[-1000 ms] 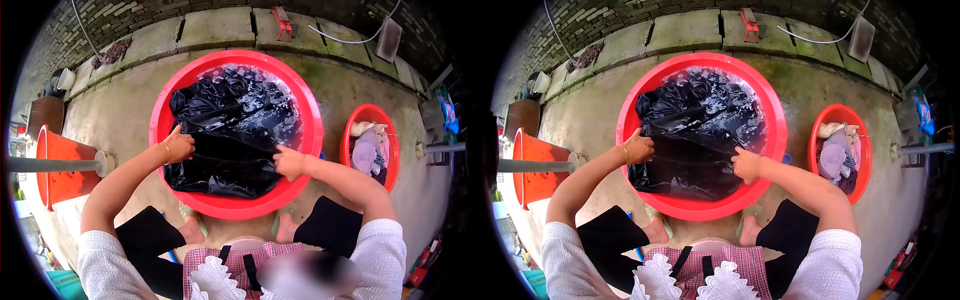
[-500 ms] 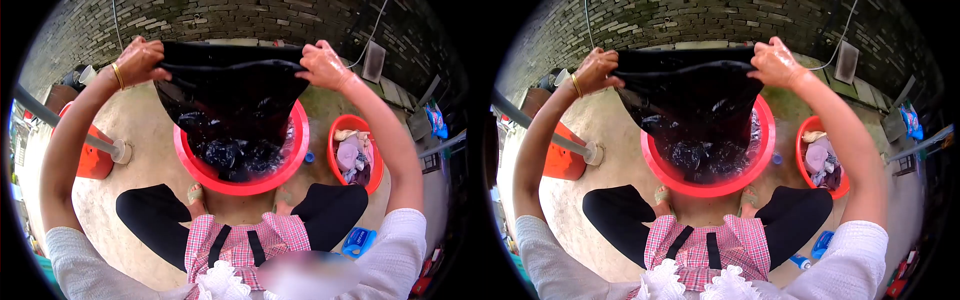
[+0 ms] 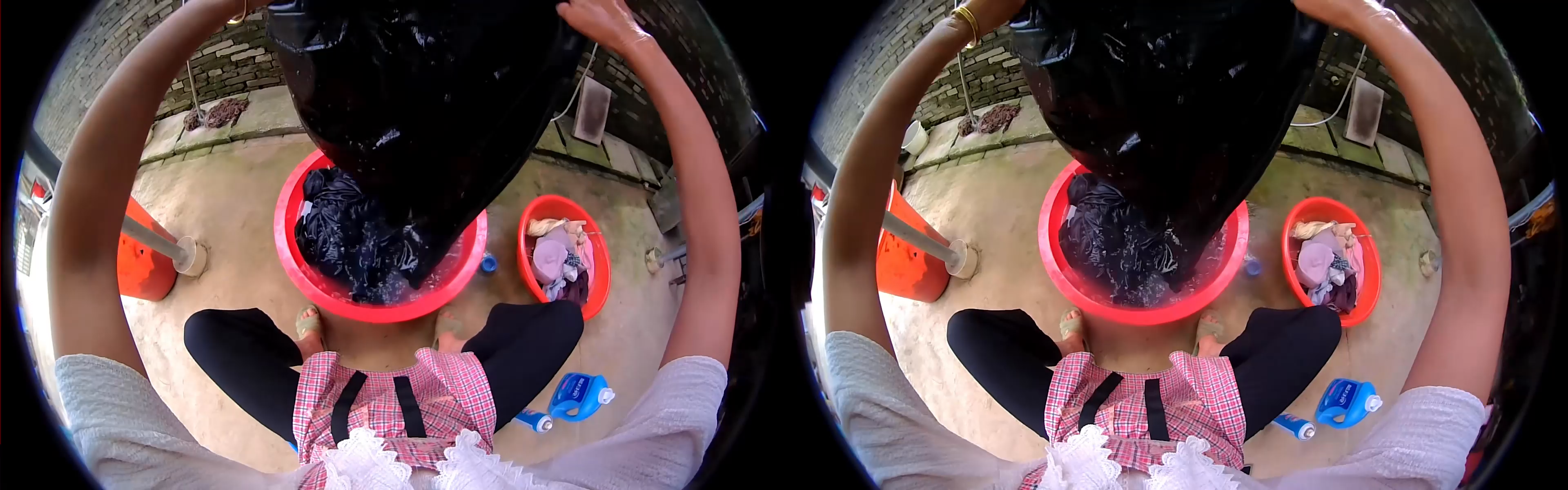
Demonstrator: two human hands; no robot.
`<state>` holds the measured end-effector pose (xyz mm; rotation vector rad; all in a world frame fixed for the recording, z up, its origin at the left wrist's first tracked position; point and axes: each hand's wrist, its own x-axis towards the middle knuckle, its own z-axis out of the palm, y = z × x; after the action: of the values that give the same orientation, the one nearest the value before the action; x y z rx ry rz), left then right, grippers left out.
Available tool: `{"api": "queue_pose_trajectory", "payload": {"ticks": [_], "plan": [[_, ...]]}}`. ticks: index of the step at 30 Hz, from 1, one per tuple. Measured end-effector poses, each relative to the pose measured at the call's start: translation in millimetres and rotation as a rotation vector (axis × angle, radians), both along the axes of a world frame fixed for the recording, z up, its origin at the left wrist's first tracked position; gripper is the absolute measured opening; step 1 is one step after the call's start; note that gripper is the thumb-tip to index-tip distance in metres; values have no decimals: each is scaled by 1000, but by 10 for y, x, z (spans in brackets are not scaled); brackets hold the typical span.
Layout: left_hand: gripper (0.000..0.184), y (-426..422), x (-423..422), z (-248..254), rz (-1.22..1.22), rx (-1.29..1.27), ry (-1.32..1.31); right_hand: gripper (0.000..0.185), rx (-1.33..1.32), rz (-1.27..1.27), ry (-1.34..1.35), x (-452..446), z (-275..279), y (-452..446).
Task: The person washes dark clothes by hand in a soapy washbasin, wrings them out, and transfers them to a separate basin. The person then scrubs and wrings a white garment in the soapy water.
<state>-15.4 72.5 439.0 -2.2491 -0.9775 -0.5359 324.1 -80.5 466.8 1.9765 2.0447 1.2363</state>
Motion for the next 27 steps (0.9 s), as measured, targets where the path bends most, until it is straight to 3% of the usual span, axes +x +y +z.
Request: {"api": "queue_pose_trajectory", "payload": {"ticks": [1, 2, 5, 6, 7, 10, 15, 17, 20, 25, 27], "plan": [[65, 141, 62, -202, -13, -30, 64, 33, -126, -107, -88, -57, -160, -5], [65, 203, 146, -436, -17, -38, 70, 25, -98, -26, -77, 88, -432, 88], [18, 292, 382, -1274, 26, -284, 28, 19, -214, 23, 81, 340, -1388, 331], [21, 439, 411, -1639, 38, -388, 111, 16, -218, 114, 133, 361, -1770, 367], [18, 561, 447, -2419, 71, -509, 145, 15, -335, 75, 128, 370, -2490, 415], [15, 560, 456, -3611, 49, -645, 122, 14, -452, 105, 275, 340, -3612, 439], [17, 376, 473, -5048, 62, -869, 178, 20, -793, -50, 465, 134, -5160, 460], [27, 340, 495, -5232, 40, -903, 199, 23, -908, -75, 496, 72, -5352, 447], [25, 203, 528, -5747, 58, -868, 309, 25, -938, -145, 572, -104, -6199, 362], [25, 139, 622, -6349, 146, -911, 297, 20, -890, -215, 744, -232, -7037, 516], [28, 246, 860, -6671, 183, -941, 416, 18, -777, -159, 777, -137, -7495, 691]]}}
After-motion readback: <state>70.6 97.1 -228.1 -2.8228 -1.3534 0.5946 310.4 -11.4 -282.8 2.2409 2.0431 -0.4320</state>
